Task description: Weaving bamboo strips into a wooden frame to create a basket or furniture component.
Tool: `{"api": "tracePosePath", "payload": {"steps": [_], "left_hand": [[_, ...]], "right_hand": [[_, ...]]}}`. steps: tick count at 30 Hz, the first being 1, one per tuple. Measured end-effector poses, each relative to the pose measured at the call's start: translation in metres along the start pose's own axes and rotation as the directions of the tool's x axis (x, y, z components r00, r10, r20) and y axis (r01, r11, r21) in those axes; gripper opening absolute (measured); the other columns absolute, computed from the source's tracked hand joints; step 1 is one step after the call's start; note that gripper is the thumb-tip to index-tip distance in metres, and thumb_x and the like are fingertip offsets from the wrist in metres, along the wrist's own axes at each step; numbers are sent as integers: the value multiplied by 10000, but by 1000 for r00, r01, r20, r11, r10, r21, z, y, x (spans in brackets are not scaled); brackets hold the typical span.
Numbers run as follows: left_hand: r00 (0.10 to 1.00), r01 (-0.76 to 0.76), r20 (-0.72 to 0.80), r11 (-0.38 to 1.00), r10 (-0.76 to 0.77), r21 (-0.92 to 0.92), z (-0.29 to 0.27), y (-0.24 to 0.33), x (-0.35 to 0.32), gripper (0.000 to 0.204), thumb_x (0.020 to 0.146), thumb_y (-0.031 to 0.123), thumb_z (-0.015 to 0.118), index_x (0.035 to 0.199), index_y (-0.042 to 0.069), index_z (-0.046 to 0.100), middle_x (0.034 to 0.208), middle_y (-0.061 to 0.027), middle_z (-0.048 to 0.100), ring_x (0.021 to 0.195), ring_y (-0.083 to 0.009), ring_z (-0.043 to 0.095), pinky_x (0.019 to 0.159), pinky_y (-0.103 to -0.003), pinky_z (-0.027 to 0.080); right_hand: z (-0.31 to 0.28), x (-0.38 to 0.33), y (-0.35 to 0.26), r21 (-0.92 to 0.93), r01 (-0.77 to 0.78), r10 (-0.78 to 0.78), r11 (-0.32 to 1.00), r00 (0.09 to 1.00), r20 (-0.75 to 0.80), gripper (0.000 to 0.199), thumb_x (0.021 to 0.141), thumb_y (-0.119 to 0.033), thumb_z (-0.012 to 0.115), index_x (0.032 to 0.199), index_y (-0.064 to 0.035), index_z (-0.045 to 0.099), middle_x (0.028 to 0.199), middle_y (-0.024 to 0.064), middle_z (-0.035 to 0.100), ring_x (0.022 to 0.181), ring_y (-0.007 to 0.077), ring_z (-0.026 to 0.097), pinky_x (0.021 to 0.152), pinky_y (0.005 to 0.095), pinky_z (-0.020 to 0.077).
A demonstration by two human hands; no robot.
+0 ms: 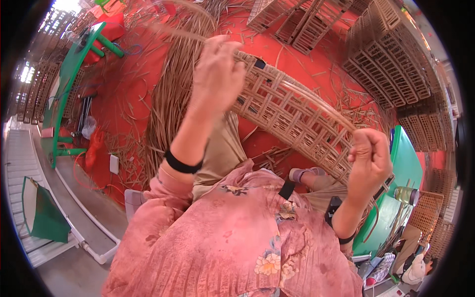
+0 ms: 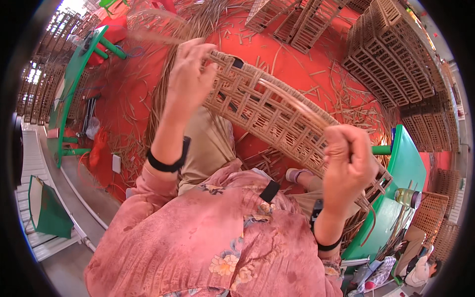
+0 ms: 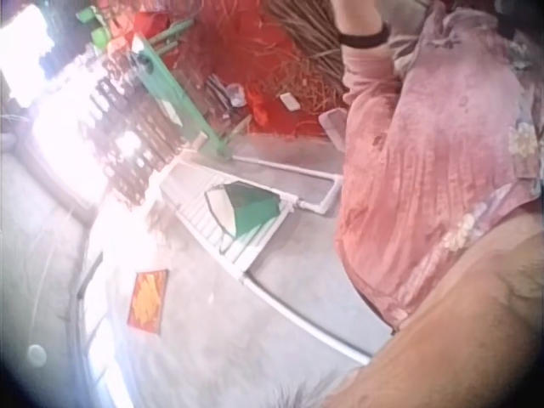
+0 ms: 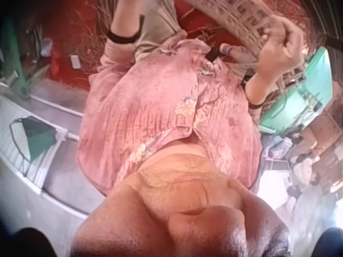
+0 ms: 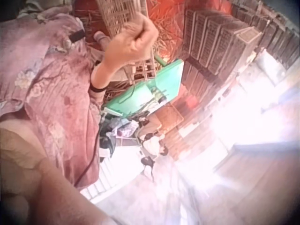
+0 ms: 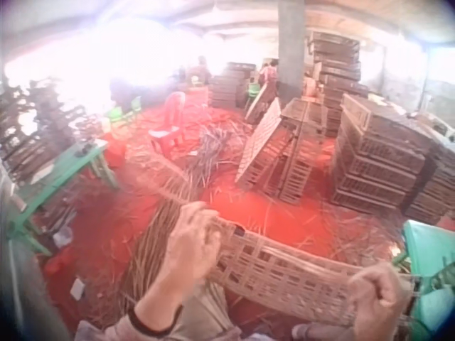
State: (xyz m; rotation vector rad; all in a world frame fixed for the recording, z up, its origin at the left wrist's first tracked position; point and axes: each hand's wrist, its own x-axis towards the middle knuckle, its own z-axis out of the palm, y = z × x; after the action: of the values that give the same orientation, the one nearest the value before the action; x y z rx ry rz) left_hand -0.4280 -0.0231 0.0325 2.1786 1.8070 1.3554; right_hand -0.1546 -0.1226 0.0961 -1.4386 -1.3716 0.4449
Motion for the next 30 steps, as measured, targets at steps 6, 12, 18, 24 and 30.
{"api": "tracePosePath", "payload": {"steps": [6, 12, 18, 24, 30], "left_hand": [[914, -49, 224, 641, 338, -766, 10, 69, -4, 211, 941, 158, 618, 1097, 32, 680, 1032, -85, 684, 1038, -229, 636, 880, -337, 497], [873, 296, 456, 557, 172, -776, -7, 49, -4, 124, 896, 131, 682, 920, 16, 724, 840, -19, 650, 781, -111, 581, 689, -269, 457], [917, 126, 398, 969, -33, -212, 9, 43, -8, 157, 804, 175, 718, 850, 25, 717, 760, -115, 647, 710, -253, 623, 674, -353, 480], [888, 149, 459, 943, 4, -298, 21, 34, -2, 173, 807, 177, 708, 859, 12, 710, 772, -131, 647, 736, -274, 628, 692, -371, 480], [854, 158, 518, 919, 57, -361, 31, 23, 6, 187, 806, 188, 705, 872, 13, 709, 794, -122, 653, 753, -256, 631, 701, -365, 479]], "right_hand": [[19, -3, -21, 82, 207, -217, 975, 963, 157, 106, 899, -79, 708, 878, 3, 644, 736, 8, 598, 580, 49, 509, 515, 204, 387], [32, 2, 5, 158, -105, 68, 982, 972, 226, 181, 940, -165, 668, 957, 16, 661, 702, 17, 600, 595, 72, 537, 553, 230, 424], [58, 7, 42, -344, 27, 98, 938, 935, 340, 286, 935, -226, 600, 1082, 13, 657, 806, 216, 680, 768, 388, 667, 686, 455, 502], [76, 18, 46, -539, 199, 83, 819, 887, 454, 318, 948, -256, 555, 1022, 41, 643, 799, 239, 675, 797, 408, 660, 743, 495, 505], [78, 28, 42, -372, -260, 428, 891, 754, 498, 305, 938, -265, 577, 905, 28, 656, 677, 210, 654, 659, 354, 660, 675, 424, 506]]}}
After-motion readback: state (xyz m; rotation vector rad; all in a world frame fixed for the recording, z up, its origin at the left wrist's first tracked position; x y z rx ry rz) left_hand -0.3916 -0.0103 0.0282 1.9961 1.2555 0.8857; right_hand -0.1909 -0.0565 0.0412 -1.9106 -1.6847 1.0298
